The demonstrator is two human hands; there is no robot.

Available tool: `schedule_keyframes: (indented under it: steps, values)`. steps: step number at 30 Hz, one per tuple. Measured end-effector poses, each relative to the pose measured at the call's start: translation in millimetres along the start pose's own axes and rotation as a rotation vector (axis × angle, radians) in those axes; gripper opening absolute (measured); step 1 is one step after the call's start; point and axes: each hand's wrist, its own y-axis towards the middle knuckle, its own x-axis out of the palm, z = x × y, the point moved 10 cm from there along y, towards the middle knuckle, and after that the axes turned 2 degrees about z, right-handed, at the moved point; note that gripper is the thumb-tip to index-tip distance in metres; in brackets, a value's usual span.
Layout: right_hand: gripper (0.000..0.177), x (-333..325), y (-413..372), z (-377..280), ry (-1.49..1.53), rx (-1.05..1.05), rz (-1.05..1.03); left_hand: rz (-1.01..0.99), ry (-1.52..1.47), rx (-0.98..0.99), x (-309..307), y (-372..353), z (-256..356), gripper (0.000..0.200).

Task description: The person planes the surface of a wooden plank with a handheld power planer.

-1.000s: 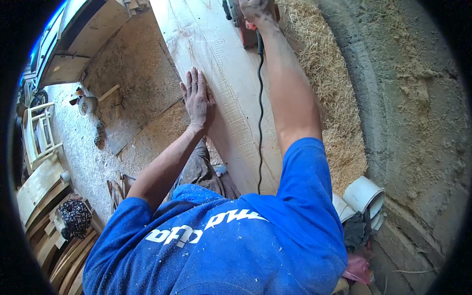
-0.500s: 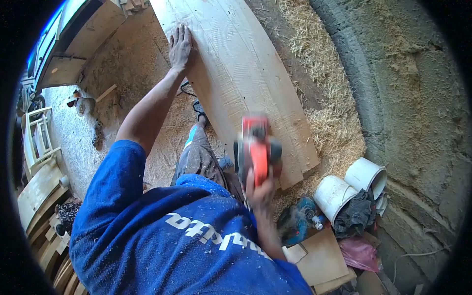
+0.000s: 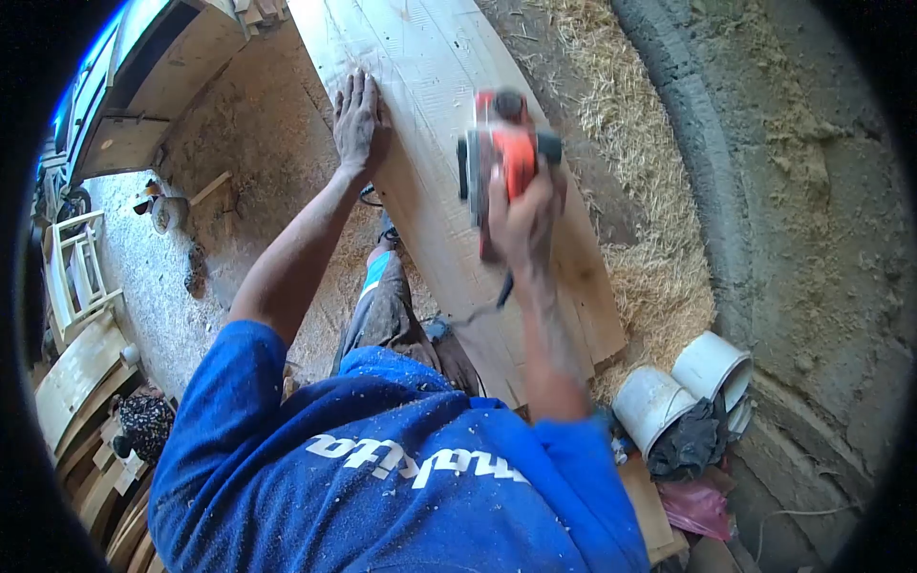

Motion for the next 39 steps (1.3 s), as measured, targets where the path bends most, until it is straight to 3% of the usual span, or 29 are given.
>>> schedule_keyframes:
  steps: [1,4,5,6,8,10,11,13,14,16,17,19,21,23,25,26,27,29,31,32,34,36,39]
  values:
    - [0.031,28,30,26,0.153,0.188,-0.078,-0.011,0.020,-0.011,-3,0,2,0.052]
    - [0.026,73,125,22,0.133,0.049,-0.060,-0.022,-0.033,-0.035,-10,2,4,0.052]
    - [0.023,80,142,3,0.185,0.250,-0.180,-0.024,-0.035,-0.038,-10,2,4,0.051]
    - [0.021,89,166,-9,0.203,0.129,-0.120,-0.018,-0.036,-0.045,-12,2,3,0.051]
    - [0.024,118,210,-10,0.217,0.088,-0.152,-0.037,-0.037,-0.045,-10,1,2,0.052]
    - [0.039,152,269,-4,0.186,-0.193,-0.003,-0.028,-0.065,-0.061,-11,3,2,0.053]
    - [0.039,161,290,-10,0.188,-0.197,-0.005,-0.031,-0.062,-0.063,-12,3,2,0.054]
    - [0.034,185,316,3,-0.038,0.092,-0.106,-0.035,-0.100,-0.066,-14,1,2,0.055]
    - [0.034,190,313,5,-0.040,0.100,-0.109,-0.044,-0.100,-0.066,-15,1,1,0.055]
    - [0.034,188,301,14,0.059,0.165,-0.027,-0.001,-0.198,-0.095,-17,0,-3,0.056]
    - [0.038,179,265,-13,0.245,0.285,-0.239,0.049,-0.267,-0.109,-21,0,-6,0.056]
    - [0.036,146,222,-27,0.049,-0.172,0.046,0.094,-0.311,-0.141,-22,-1,-11,0.056]
    - [0.023,137,159,-3,0.095,-0.123,-0.049,0.182,-0.410,-0.209,-26,-6,-20,0.055]
    - [0.030,96,64,-26,0.161,-0.018,-0.132,0.188,-0.482,-0.209,-26,-6,-27,0.054]
    - [0.036,43,-31,-63,0.101,-0.139,-0.053,0.212,-0.547,-0.196,-30,-8,-33,0.054]
    - [0.037,31,-88,-37,0.130,0.142,-0.138,0.212,-0.545,-0.196,-32,-9,-39,0.054]
    - [0.037,8,-129,-58,0.088,0.095,-0.118,0.145,-0.646,-0.198,-28,-10,-46,0.055]
    - [0.034,-24,-211,-62,0.043,0.252,-0.232,0.059,-0.787,-0.221,-35,-17,-53,0.055]
    - [0.036,-53,-271,-68,-0.085,0.204,-0.257,0.110,-0.748,-0.231,-50,-31,-71,0.054]
    - [0.037,-58,-301,-59,-0.070,0.303,-0.281,0.155,-0.712,-0.243,-58,-42,-83,0.053]
    - [0.034,-51,-298,-60,-0.019,0.372,-0.318,0.195,-0.660,-0.283,-66,-75,-106,0.052]
    - [0.030,-27,-262,-64,0.020,0.303,-0.307,0.084,-0.520,-0.516,-51,-124,-144,0.051]
    - [0.030,24,-176,-82,0.099,0.214,-0.276,-0.056,-0.393,-0.602,-44,-202,-175,0.051]
